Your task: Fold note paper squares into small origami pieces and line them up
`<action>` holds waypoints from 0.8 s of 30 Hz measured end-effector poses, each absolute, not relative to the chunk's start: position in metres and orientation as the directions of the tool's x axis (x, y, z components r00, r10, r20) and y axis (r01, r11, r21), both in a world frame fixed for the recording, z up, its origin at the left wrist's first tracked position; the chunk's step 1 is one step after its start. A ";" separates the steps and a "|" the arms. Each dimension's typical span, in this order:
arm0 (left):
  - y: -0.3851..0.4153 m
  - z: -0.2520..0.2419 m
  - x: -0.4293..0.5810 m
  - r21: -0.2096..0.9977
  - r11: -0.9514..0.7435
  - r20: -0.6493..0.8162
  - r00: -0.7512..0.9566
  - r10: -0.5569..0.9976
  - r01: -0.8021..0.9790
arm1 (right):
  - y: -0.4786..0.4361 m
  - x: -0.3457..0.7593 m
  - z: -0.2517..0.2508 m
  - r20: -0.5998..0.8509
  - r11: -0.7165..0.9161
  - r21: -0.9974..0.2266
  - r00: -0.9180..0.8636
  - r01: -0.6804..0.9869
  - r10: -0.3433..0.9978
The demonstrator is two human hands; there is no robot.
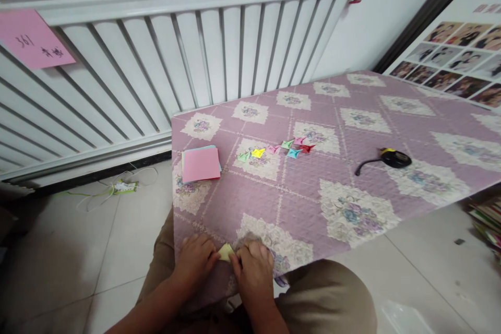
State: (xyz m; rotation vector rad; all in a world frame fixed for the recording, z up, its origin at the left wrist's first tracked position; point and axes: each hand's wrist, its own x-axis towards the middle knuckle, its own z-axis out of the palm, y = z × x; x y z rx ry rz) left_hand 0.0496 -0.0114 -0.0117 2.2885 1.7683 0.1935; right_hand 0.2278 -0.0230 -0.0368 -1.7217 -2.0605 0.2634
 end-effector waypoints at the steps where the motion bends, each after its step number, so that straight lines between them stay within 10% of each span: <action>1: -0.010 -0.011 0.050 0.254 -0.237 -0.074 0.263 0.962 0.938 | -0.023 0.228 -0.037 0.205 0.203 -0.425 -0.125 0.882 0.971; 24: 0.000 0.001 0.055 0.163 -0.270 -0.198 0.300 0.933 0.949 | -0.024 0.227 -0.038 0.216 0.196 -0.466 -0.104 0.863 0.971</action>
